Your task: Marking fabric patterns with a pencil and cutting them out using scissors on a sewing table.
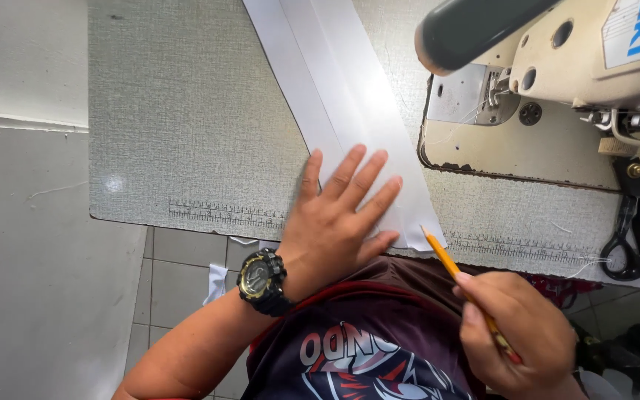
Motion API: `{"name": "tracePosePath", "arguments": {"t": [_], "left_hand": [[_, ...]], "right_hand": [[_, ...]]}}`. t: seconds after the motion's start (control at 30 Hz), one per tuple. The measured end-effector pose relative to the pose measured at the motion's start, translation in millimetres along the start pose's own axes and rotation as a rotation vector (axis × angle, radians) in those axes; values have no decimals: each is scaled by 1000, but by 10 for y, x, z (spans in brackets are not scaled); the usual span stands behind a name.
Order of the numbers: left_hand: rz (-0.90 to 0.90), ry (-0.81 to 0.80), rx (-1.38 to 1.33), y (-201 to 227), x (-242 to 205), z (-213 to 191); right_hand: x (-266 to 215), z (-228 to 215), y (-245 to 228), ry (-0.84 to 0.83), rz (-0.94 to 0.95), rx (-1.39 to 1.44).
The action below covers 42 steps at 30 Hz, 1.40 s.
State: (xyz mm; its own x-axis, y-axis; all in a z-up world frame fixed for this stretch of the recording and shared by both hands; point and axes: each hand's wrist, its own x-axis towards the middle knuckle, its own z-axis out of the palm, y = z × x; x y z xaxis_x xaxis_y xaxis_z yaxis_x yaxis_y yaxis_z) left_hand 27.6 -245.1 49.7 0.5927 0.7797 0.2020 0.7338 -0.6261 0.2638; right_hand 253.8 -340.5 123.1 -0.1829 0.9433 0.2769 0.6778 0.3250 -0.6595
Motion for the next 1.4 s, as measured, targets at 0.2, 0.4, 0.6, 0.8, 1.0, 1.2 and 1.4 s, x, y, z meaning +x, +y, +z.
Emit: {"name": "tracePosePath", "arguments": {"t": [0.2, 0.4, 0.6, 0.8, 1.0, 1.2, 1.4], "left_hand": [[-47, -43, 29, 111, -25, 105], [-67, -88, 47, 144, -5, 77], [-95, -89, 62, 170, -2, 99], [-80, -105, 77, 209, -45, 44], [-89, 297, -45, -525, 180, -58], [-192, -145, 150, -674, 344, -95], [-123, -2, 143, -378, 98, -32]], "right_hand": [[-57, 201, 191, -72, -77, 20], [-7, 222, 184, -74, -112, 17], [36, -45, -109, -207, -138, -20], [-58, -197, -355, -13, 296, -133], [-47, 51, 98, 34, 15, 20], [322, 297, 202, -50, -92, 4], [509, 488, 278, -107, -168, 6]]}}
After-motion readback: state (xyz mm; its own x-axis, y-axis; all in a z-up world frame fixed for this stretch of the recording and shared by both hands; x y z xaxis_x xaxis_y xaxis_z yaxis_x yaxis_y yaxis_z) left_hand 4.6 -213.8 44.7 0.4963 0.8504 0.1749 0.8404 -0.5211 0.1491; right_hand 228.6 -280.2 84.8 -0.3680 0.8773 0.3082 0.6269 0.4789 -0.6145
